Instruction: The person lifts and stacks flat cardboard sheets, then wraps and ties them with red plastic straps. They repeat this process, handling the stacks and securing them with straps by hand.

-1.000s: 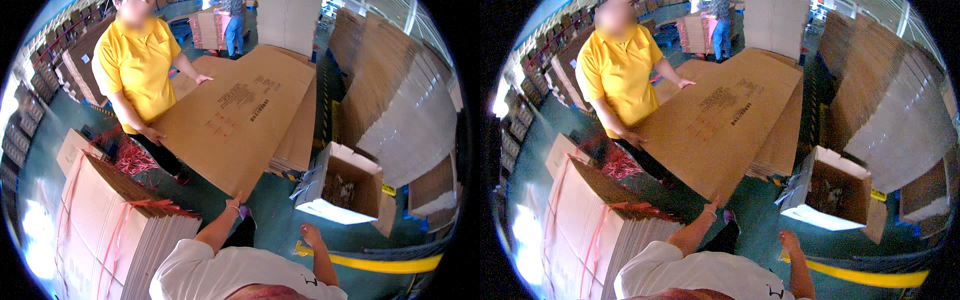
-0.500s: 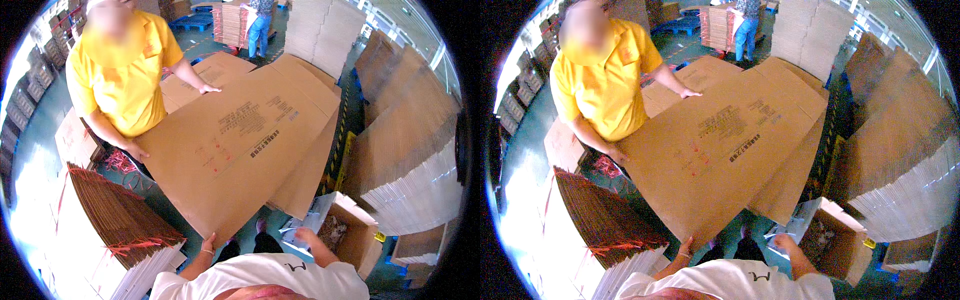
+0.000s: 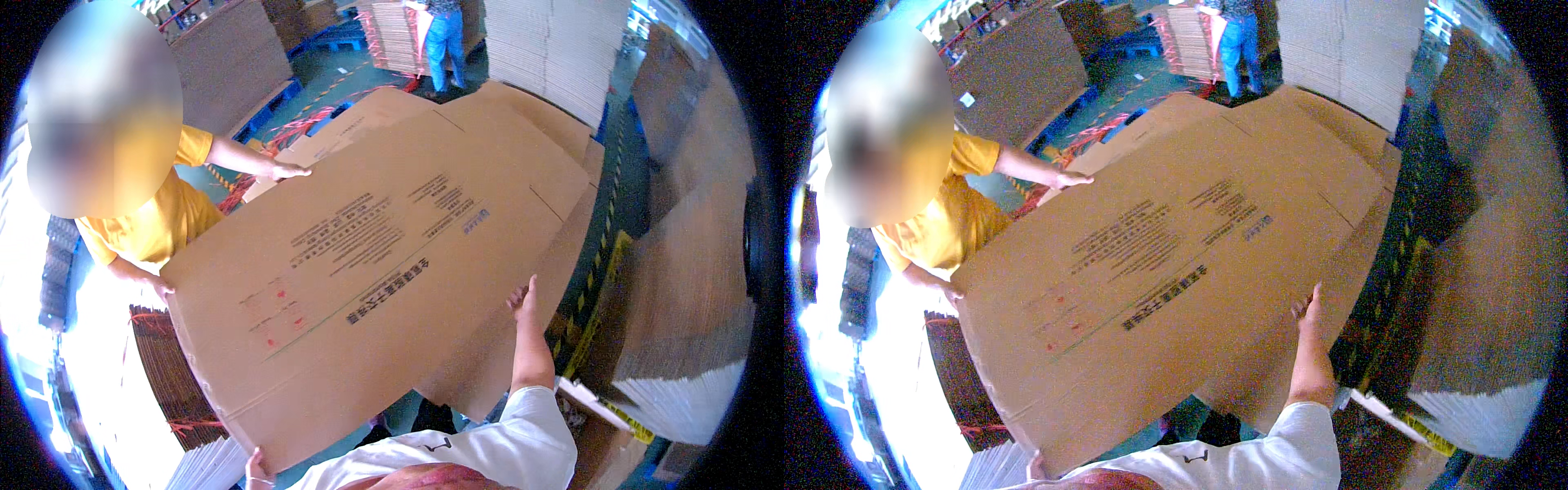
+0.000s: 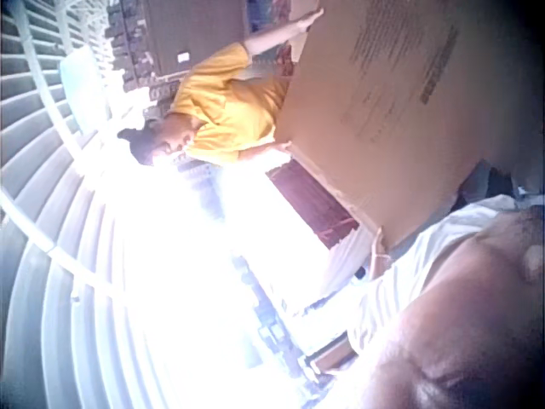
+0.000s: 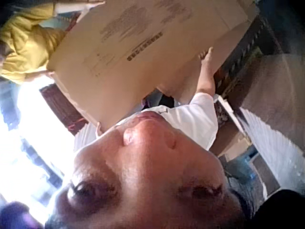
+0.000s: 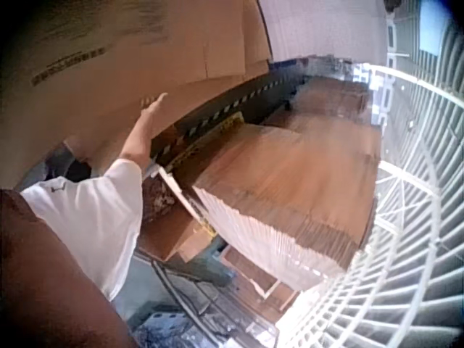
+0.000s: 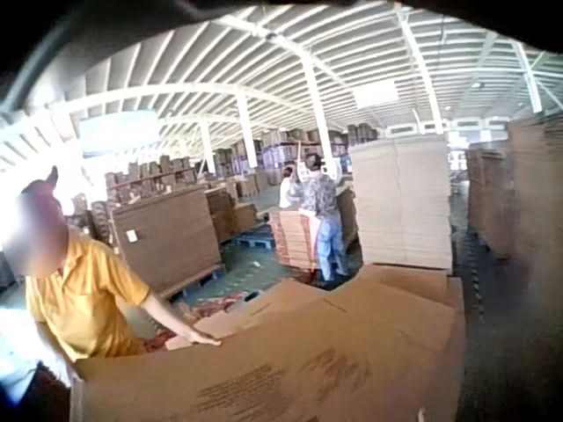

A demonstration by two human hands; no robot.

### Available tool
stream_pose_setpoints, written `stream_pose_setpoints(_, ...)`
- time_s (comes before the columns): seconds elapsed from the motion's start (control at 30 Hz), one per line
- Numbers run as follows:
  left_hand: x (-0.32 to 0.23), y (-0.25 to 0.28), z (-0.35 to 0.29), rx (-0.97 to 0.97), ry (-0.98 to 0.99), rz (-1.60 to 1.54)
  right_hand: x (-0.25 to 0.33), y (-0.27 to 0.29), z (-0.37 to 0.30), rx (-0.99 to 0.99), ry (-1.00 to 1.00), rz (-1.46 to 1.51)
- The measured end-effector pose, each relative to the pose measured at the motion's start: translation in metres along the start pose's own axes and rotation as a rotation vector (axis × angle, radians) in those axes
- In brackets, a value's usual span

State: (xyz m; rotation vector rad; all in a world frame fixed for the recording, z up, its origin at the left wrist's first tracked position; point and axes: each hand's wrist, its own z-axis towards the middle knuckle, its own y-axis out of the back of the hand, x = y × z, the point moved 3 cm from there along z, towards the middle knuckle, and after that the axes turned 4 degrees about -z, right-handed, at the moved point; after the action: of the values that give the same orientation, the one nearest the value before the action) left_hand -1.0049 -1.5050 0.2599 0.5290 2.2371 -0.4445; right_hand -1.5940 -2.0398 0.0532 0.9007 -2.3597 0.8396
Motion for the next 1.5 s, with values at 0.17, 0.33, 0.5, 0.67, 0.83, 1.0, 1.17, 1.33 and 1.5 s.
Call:
stream_pose_setpoints(0.17, -0.065, 0.022, -0.040, -0.096, -0.052, -0.059, 0.015, -0.043, 0.045, 0.016, -0.122, -0.120)
stream_pose_setpoints(0.33, -0.075, 0.004, -0.105, -0.311, -0.261, 0.126, 0.036, -0.101, 0.088, 0.318, -0.213, -0.119)
stream_pose_setpoints(0.5, -0.057, -0.027, -0.140, -0.066, -0.565, -0.001, 0.034, -0.099, 0.116, 0.518, 0.513, -0.603)
stream_pose_setpoints(0.67, -0.012, -0.102, -0.156, -0.393, -0.483, -0.080, 0.107, -0.081, 0.091, 0.329, -0.254, -0.040)
stream_pose_setpoints(0.83, -0.033, -0.066, -0.191, -0.499, -0.575, -0.067, 0.101, -0.063, 0.035, 0.403, 0.984, -0.922)
stream_pose_setpoints(1.0, 0.014, -0.033, -0.204, -0.675, -0.666, -0.239, 0.084, -0.022, -0.168, 0.747, 1.159, -1.022)
stream_pose_setpoints(1.17, -0.048, 0.075, -0.203, -0.694, -0.822, -0.320, 0.018, -0.010, -0.263, 0.818, 0.889, -0.943)
stream_pose_setpoints(1.33, -0.083, 0.216, -0.176, -0.648, -0.867, -0.282, -0.057, 0.002, -0.351, 0.899, 0.844, -0.943)
stream_pose_setpoints(1.5, -0.103, 0.300, -0.190, -0.763, -0.883, -0.280, -0.129, -0.025, -0.416, 0.972, 0.835, -0.944)
